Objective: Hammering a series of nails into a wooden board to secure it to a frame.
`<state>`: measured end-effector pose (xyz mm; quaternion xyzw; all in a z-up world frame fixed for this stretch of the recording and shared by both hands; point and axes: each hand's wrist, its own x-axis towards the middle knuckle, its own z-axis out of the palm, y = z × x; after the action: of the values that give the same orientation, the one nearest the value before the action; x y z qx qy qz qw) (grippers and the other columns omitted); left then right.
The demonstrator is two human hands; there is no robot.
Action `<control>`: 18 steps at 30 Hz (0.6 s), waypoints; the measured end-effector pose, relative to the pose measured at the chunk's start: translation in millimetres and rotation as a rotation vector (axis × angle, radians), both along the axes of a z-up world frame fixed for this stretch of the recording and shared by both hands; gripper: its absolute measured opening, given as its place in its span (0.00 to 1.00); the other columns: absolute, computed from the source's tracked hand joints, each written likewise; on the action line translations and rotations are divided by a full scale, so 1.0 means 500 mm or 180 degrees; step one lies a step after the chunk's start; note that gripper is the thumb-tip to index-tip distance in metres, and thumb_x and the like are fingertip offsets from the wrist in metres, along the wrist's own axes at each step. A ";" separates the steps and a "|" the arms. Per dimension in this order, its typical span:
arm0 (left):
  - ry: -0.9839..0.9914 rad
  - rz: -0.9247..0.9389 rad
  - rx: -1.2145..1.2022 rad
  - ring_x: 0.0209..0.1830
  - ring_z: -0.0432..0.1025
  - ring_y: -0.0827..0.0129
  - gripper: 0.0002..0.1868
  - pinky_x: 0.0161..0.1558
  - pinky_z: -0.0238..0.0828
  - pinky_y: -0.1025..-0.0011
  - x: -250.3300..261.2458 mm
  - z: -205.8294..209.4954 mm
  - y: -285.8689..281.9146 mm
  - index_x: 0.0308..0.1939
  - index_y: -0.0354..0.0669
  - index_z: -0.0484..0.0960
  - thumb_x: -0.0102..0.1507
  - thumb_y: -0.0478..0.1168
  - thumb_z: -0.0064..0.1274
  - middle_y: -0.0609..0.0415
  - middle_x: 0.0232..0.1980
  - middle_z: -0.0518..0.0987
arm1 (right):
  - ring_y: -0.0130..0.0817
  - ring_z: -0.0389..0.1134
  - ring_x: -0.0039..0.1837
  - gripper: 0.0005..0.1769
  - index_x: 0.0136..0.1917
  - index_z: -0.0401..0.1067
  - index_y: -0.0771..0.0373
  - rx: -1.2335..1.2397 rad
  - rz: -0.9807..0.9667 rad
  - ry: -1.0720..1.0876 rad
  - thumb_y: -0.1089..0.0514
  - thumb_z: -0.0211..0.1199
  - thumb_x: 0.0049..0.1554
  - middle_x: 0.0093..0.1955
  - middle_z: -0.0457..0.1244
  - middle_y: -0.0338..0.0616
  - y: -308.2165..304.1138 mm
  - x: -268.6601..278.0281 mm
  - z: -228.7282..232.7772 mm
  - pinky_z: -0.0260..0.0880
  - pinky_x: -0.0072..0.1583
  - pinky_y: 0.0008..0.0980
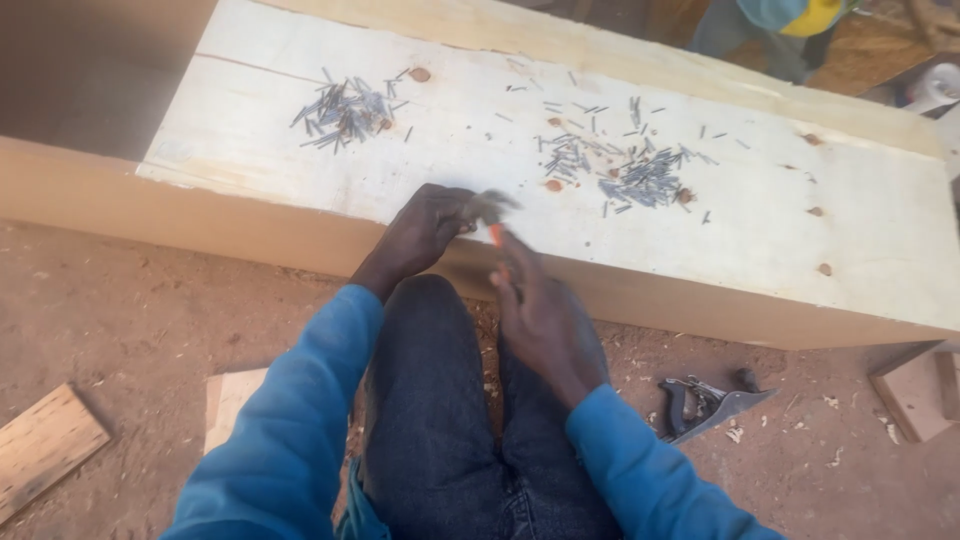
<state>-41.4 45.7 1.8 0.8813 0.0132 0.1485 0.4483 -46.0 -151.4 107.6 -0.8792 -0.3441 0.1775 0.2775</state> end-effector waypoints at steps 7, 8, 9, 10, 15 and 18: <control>0.0434 0.0120 0.0617 0.64 0.63 0.61 0.09 0.65 0.57 0.60 -0.011 -0.008 0.016 0.43 0.50 0.81 0.64 0.45 0.48 0.60 0.59 0.75 | 0.69 0.57 0.65 0.30 0.74 0.47 0.49 0.0578 -0.0285 0.0256 0.48 0.42 0.59 0.69 0.54 0.64 -0.031 0.019 -0.012 0.60 0.60 0.66; 0.0497 0.0146 0.1025 0.70 0.53 0.56 0.25 0.69 0.47 0.57 -0.013 -0.006 0.017 0.56 0.48 0.71 0.59 0.53 0.53 0.55 0.66 0.66 | 0.70 0.56 0.65 0.30 0.74 0.49 0.48 0.0720 -0.0325 0.0188 0.50 0.45 0.59 0.68 0.55 0.64 -0.042 0.034 -0.040 0.60 0.60 0.65; 0.0603 0.0184 0.1449 0.75 0.44 0.50 0.45 0.72 0.37 0.54 -0.027 -0.007 0.025 0.69 0.47 0.61 0.54 0.61 0.57 0.50 0.73 0.58 | 0.70 0.56 0.65 0.29 0.74 0.52 0.46 0.0877 -0.0350 0.0162 0.52 0.49 0.59 0.66 0.57 0.64 -0.047 0.042 -0.073 0.59 0.61 0.64; 0.0662 0.0221 0.1464 0.75 0.44 0.50 0.45 0.72 0.37 0.54 -0.035 0.001 0.022 0.69 0.47 0.61 0.54 0.61 0.57 0.50 0.73 0.58 | 0.70 0.56 0.65 0.29 0.74 0.52 0.46 0.0890 -0.0309 0.0218 0.52 0.49 0.59 0.66 0.57 0.64 -0.047 0.040 -0.074 0.59 0.61 0.64; 0.0506 0.0391 0.2257 0.75 0.46 0.57 0.38 0.71 0.31 0.44 -0.031 -0.026 0.021 0.70 0.55 0.59 0.59 0.62 0.47 0.57 0.74 0.57 | 0.66 0.57 0.66 0.28 0.72 0.57 0.48 0.1285 -0.0409 -0.0130 0.52 0.52 0.58 0.65 0.58 0.62 -0.038 0.049 -0.068 0.59 0.61 0.61; 0.0457 0.0428 0.2307 0.74 0.48 0.57 0.38 0.71 0.32 0.44 -0.034 -0.026 0.017 0.69 0.55 0.61 0.58 0.64 0.45 0.58 0.73 0.60 | 0.68 0.55 0.66 0.26 0.72 0.55 0.55 0.1899 -0.0120 -0.0461 0.56 0.48 0.61 0.67 0.55 0.67 -0.026 0.053 -0.023 0.57 0.62 0.61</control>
<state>-58.2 54.4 -11.1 0.9882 0.0490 0.1105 0.0945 -19.3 -164.4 95.9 -0.7756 -0.3836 0.0003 0.5014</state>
